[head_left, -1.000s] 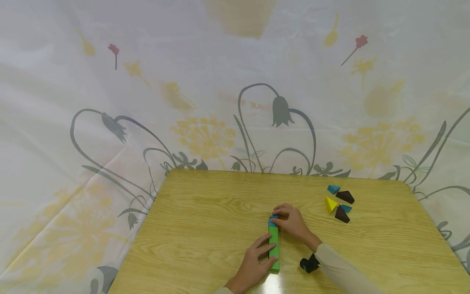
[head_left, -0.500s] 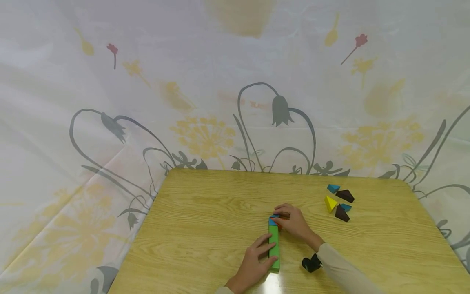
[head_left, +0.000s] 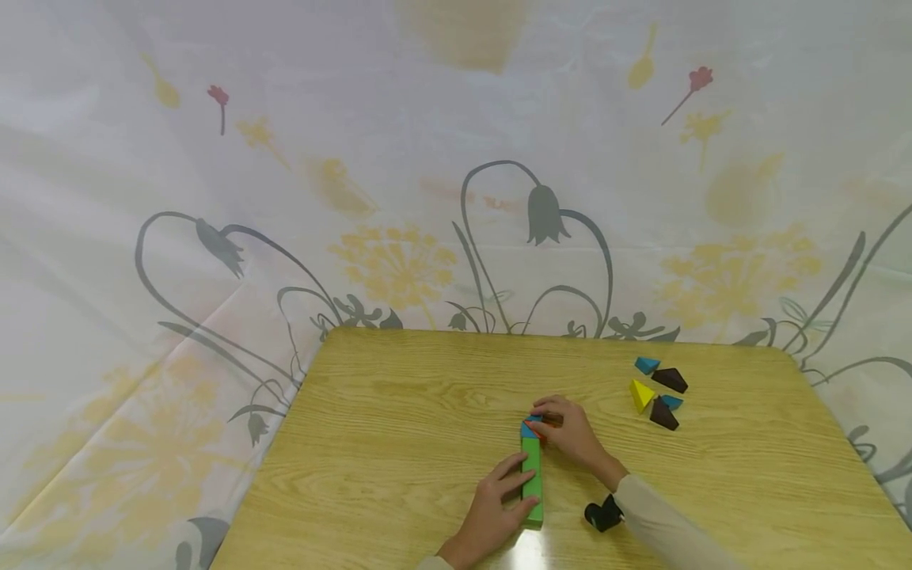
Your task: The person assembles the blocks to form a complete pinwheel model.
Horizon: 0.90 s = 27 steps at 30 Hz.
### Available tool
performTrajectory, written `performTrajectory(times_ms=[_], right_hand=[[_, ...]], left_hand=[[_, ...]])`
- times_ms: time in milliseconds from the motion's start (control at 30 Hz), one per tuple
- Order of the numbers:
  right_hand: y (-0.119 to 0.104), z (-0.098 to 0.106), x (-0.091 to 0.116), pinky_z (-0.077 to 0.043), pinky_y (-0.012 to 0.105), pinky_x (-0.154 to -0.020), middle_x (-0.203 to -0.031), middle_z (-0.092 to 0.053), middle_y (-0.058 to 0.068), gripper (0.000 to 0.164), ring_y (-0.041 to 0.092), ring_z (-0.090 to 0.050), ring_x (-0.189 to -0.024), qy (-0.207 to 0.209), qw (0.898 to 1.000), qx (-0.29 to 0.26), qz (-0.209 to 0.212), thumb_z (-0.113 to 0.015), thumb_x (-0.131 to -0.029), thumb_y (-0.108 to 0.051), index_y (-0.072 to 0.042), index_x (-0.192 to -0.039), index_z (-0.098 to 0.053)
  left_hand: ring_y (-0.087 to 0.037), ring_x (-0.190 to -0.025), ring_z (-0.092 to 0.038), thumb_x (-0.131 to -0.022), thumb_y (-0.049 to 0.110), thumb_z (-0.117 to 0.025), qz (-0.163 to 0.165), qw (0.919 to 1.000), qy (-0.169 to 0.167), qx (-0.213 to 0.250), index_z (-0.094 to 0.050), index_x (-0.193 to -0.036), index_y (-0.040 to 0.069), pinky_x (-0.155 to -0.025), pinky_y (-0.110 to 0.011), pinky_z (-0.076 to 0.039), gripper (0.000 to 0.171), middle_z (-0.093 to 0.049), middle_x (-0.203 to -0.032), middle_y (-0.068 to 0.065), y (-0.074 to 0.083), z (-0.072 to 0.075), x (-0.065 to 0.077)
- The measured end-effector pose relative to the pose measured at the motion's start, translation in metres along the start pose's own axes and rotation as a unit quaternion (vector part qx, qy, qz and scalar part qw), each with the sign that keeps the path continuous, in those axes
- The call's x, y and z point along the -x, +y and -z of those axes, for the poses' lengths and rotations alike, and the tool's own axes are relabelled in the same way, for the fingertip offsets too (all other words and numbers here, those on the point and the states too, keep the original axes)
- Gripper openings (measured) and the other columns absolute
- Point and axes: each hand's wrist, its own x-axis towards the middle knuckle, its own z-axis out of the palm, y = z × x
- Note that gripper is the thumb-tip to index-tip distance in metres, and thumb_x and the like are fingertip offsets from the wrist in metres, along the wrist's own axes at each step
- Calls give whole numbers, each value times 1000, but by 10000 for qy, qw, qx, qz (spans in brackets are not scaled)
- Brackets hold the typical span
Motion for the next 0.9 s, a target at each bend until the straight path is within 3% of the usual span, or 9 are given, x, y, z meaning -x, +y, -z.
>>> performTrajectory(times_ms=[200, 900], right_hand=[[35, -7, -2, -57, 37, -80, -109, -60, 23, 21, 33, -62, -95, 144, 9998, 146, 78, -73, -82, -5, 7, -99, -69], [32, -12, -1, -57, 38, -80, -108, -61, 21, 22, 32, -60, -97, 247, 9990, 316, 184, -77, -79, -8, 5, -95, -71]], left_hand=[[-31, -123, -49, -90, 17, -67, -26, 9999, -12, -155, -62, -119, -4, -91, -23, -49, 37, -48, -136, -18, -1, 0, 0], [-32, -123, -49, -90, 16, -66, -14, 10000, -32, 6, -61, -120, -6, -91, -23, -49, 37, -47, -137, -18, 0, -1, 1]])
